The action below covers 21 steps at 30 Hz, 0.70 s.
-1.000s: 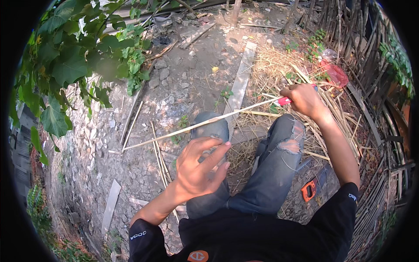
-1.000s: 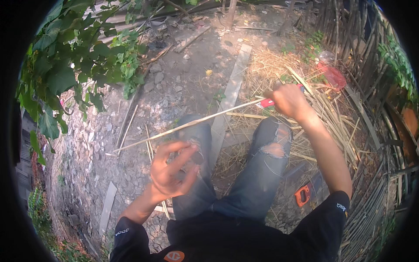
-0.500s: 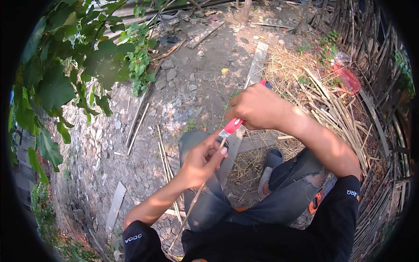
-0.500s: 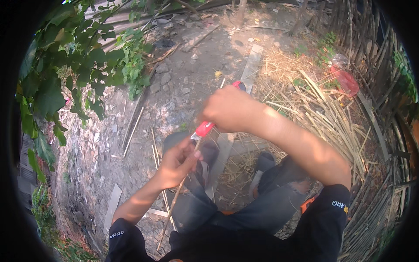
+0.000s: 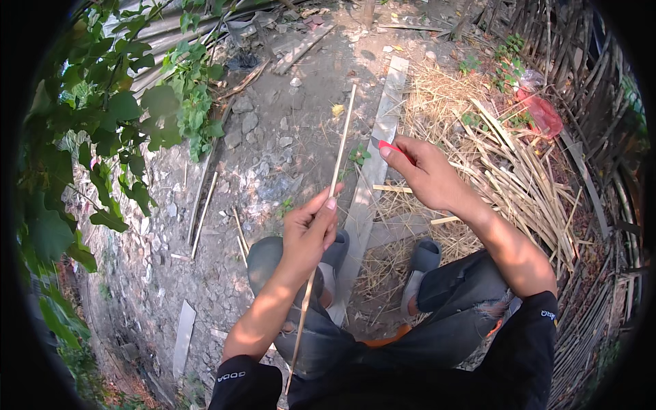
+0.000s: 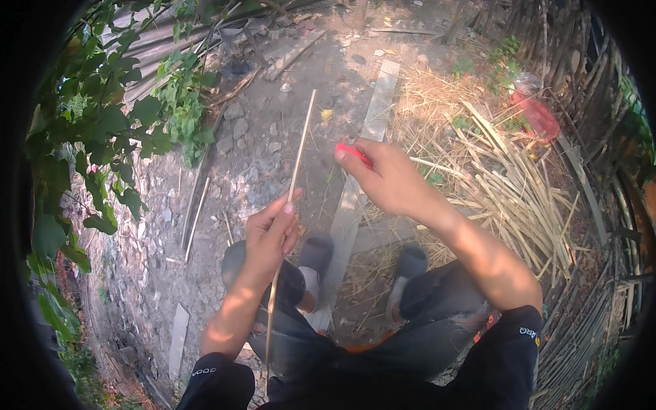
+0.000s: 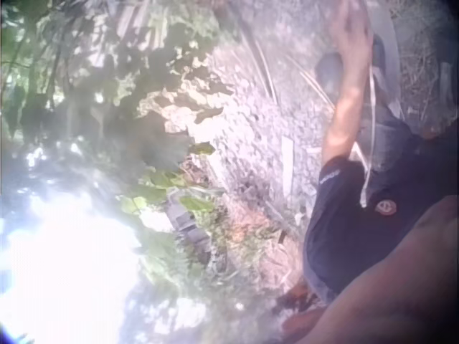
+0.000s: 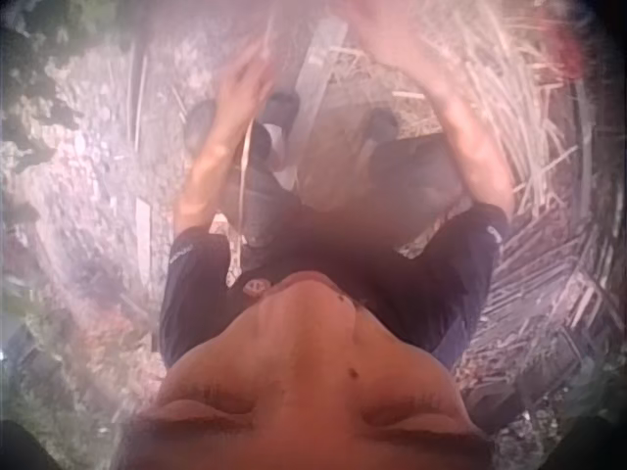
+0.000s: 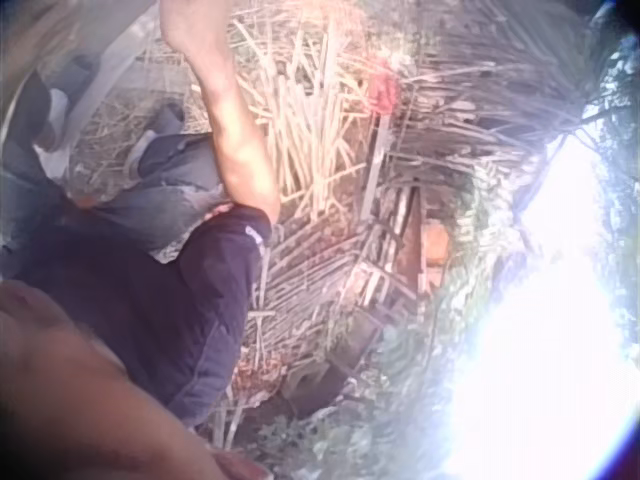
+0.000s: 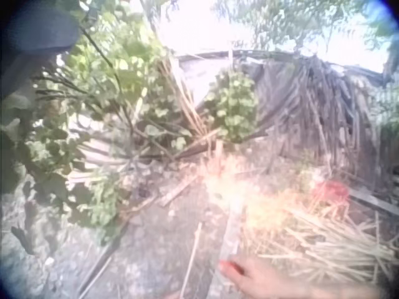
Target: The person sits on the ground and uses a red utility knife to shave and smooth a long, thin bamboo stick. They hold the stick with their left hand and scrape along its length with the knife in their right hand, occasionally rotating the stick to work on different sides.
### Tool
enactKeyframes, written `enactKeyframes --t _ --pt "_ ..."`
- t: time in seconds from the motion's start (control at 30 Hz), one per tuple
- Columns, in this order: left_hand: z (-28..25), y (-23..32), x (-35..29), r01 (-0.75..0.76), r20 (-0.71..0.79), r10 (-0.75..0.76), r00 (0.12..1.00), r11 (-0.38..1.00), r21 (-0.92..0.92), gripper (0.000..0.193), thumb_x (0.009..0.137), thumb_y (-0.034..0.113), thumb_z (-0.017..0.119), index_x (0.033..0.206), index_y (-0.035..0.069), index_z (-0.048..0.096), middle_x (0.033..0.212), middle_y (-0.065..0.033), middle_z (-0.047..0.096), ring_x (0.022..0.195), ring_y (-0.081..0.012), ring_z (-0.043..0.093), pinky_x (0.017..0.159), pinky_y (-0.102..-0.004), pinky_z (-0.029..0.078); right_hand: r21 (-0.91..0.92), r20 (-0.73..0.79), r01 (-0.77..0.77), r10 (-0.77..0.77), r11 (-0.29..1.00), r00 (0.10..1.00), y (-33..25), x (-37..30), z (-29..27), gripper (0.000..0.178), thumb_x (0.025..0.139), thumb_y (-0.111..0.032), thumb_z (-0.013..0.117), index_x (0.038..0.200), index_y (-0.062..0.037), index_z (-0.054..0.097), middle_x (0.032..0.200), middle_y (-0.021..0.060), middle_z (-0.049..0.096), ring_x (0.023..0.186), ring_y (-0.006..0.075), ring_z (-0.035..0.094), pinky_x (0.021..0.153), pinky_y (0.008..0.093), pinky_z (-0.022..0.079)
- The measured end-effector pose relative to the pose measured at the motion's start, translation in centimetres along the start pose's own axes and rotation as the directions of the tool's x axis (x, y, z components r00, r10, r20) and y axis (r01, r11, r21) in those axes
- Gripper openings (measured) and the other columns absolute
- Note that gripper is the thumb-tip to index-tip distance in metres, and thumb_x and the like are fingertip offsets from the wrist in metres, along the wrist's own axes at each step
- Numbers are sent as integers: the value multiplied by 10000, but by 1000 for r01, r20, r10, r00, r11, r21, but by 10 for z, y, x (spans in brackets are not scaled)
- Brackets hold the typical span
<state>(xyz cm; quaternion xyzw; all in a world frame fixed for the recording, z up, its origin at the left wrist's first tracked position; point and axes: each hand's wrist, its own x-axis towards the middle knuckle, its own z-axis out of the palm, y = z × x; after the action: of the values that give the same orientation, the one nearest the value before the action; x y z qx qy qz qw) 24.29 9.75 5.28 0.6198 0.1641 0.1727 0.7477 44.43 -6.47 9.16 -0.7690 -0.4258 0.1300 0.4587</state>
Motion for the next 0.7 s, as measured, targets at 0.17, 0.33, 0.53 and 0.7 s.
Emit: enactKeyframes --t 0.17,0.33,0.53,0.7 --pt "1 -5 -3 -24 -76 29 997 998 62 354 1069 141 658 1401 18 665 670 74 490 521 -13 392 459 -216 302 -94 146 134 -120 987 982 -5 -9 19 450 1069 -373 610 861 26 592 622 169 518 565 314 534 567 440 408" --pt "2 -11 -3 -6 -129 14 992 998 64 355 1042 104 692 1388 23 678 691 92 523 552 10 408 478 -199 315 -203 266 182 -124 962 956 -17 -22 41 419 1055 -366 627 891 18 591 631 248 592 615 468 636 577 528 482" --pt "-8 -16 -11 24 -83 -16 996 995 101 360 1033 89 700 1380 -5 676 732 96 568 605 18 438 524 -195 345 -273 177 105 -57 956 983 0 -1 46 448 1073 -396 581 976 38 636 680 271 646 673 488 675 618 556 524" --pt "-10 -14 -29 5 -16 -2 1000 980 197 360 1040 76 684 1373 -57 659 774 91 610 654 29 462 562 -189 369 -297 17 -48 56 954 998 21 34 16 485 1089 -426 539 994 36 652 709 279 672 722 500 697 645 578 537"
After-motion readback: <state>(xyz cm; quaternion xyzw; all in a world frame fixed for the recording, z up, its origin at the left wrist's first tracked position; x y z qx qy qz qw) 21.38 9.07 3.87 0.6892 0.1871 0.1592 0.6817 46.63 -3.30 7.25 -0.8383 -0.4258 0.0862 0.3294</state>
